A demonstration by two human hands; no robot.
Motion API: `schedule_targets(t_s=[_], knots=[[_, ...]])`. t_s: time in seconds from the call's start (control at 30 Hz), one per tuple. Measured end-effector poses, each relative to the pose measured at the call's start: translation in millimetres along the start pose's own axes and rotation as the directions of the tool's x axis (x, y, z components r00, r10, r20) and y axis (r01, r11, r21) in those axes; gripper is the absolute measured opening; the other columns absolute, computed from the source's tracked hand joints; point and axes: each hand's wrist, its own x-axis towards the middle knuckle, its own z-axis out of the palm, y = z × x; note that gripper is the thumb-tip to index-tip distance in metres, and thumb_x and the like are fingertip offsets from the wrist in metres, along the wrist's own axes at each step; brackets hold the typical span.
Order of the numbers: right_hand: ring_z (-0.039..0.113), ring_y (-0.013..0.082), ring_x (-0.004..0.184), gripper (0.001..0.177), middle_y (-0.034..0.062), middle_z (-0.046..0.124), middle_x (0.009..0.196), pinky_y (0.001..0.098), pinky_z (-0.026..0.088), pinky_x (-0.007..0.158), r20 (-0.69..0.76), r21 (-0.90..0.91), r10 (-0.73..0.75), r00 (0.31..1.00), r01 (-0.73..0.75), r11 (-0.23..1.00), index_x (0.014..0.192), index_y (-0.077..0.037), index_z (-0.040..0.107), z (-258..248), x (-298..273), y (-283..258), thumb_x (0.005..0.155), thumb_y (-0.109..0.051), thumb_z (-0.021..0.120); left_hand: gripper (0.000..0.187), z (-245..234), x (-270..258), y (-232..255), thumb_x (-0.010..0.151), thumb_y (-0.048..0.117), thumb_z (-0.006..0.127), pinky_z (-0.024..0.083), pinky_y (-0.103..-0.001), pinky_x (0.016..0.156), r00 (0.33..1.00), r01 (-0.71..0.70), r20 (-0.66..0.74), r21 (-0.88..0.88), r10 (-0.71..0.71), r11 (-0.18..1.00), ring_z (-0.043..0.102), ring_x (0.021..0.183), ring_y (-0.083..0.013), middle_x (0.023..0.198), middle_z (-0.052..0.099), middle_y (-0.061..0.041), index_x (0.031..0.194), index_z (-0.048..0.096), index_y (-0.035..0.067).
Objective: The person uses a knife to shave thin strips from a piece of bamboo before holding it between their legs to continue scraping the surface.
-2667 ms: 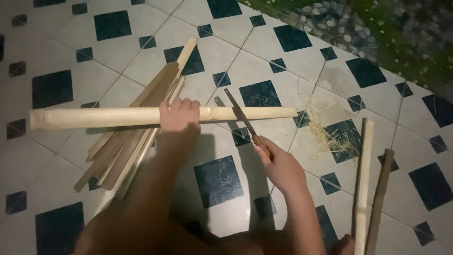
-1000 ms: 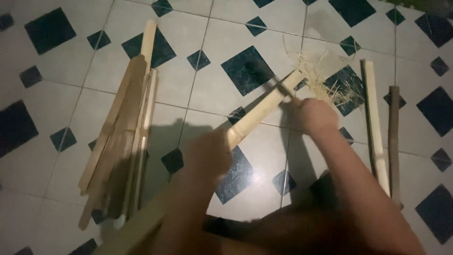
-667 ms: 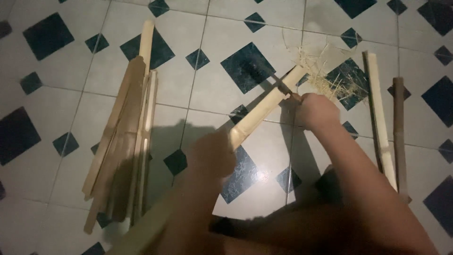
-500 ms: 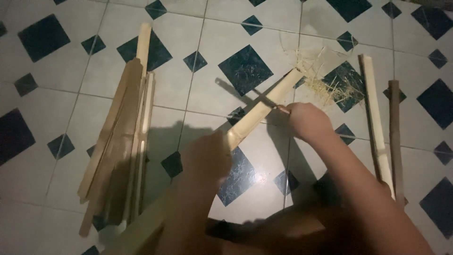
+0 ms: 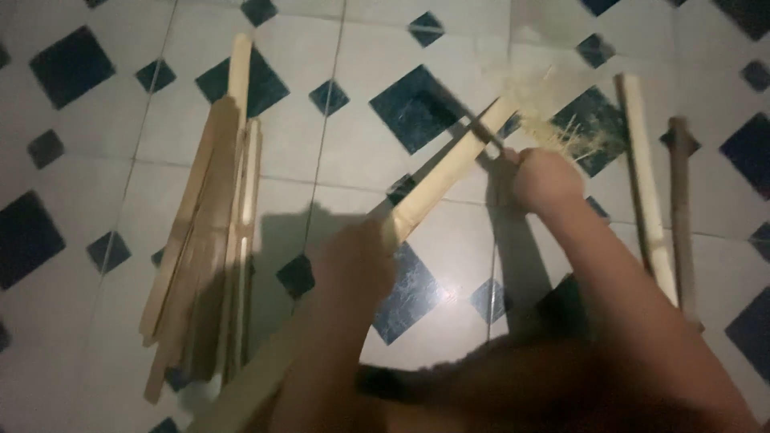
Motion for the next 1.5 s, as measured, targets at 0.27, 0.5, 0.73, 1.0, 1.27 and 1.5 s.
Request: schedule_targets(t_s=[0.27,0.5,0.73,1.0,1.27,1.5], knots=[[0.063,0.0353,0.089,0.030,0.0225,0.064,0.089,0.0431,0.049,0.074,0.109,-0.050,-0.057,0.992,0.063,0.997,0.107,0.001,0.060,-7,-10,-20,0.084,-0.007,0.041,0.029,-3,-3,12,0.080,0.019,0.055,0.052,-0.039,0.071,0.999,0.038,0.026,0.007,-0.038,0.999,0.064,0.085,-0.0249,0.089,0.062,-0.011,0.107,0.056,0.010],[0.064,0.0322,0.082,0.026,0.0187,0.064,0.082,0.0425,0.048,0.069,0.120,0.027,-0.060,0.991,0.057,0.998,0.100,-0.002,0.062,18,4,-12,0.085,-0.011,0.043,0.019,7,1,1,0.082,0.020,0.053,0.049,-0.033,0.061,0.999,0.022,-0.035,-0.035,-0.023,0.999,0.063,0.071,-0.0187,0.077,0.064,-0.009,0.095,0.061,0.009],[0.063,0.0354,0.088,0.030,0.0203,0.064,0.085,0.0442,0.049,0.072,0.097,-0.028,-0.012,0.995,0.014,1.000,0.103,-0.002,0.063,-12,-7,-15,0.084,-0.015,0.044,0.023,2,-1,8,0.079,0.018,0.057,0.051,-0.037,0.066,0.998,-0.032,-0.047,-0.005,0.032,0.999,0.064,0.079,-0.0238,0.080,0.064,-0.010,0.099,0.060,0.007],[0.065,0.0352,0.077,0.029,0.0209,0.064,0.078,0.0426,0.050,0.066,0.044,-0.027,0.025,0.999,-0.024,0.999,0.102,0.000,0.064,-4,13,18,0.081,-0.012,0.048,0.024,-2,-2,9,0.077,0.021,0.052,0.052,-0.034,0.065,0.997,0.054,-0.050,-0.021,-0.055,0.998,0.065,0.077,-0.0221,0.081,0.065,-0.006,0.098,0.061,0.012],[0.062,0.0403,0.086,0.033,0.0262,0.064,0.088,0.0465,0.049,0.072,0.068,-0.014,-0.030,0.997,0.031,0.999,0.105,0.004,0.062,-19,-7,-3,0.077,-0.008,0.050,0.026,0,-4,5,0.076,0.019,0.055,0.052,-0.036,0.064,0.996,0.017,-0.083,-0.008,-0.018,1.000,0.065,0.077,-0.0252,0.081,0.065,-0.010,0.098,0.062,0.008],[0.062,0.0425,0.081,0.033,0.0273,0.064,0.085,0.0457,0.048,0.070,0.118,0.028,-0.071,0.990,0.068,0.997,0.095,0.002,0.066,-2,22,32,0.077,-0.018,0.046,0.027,-6,-4,10,0.078,0.018,0.052,0.052,-0.035,0.063,0.998,0.042,-0.042,0.068,-0.040,0.997,0.065,0.077,-0.0234,0.081,0.064,-0.008,0.102,0.061,0.010]])
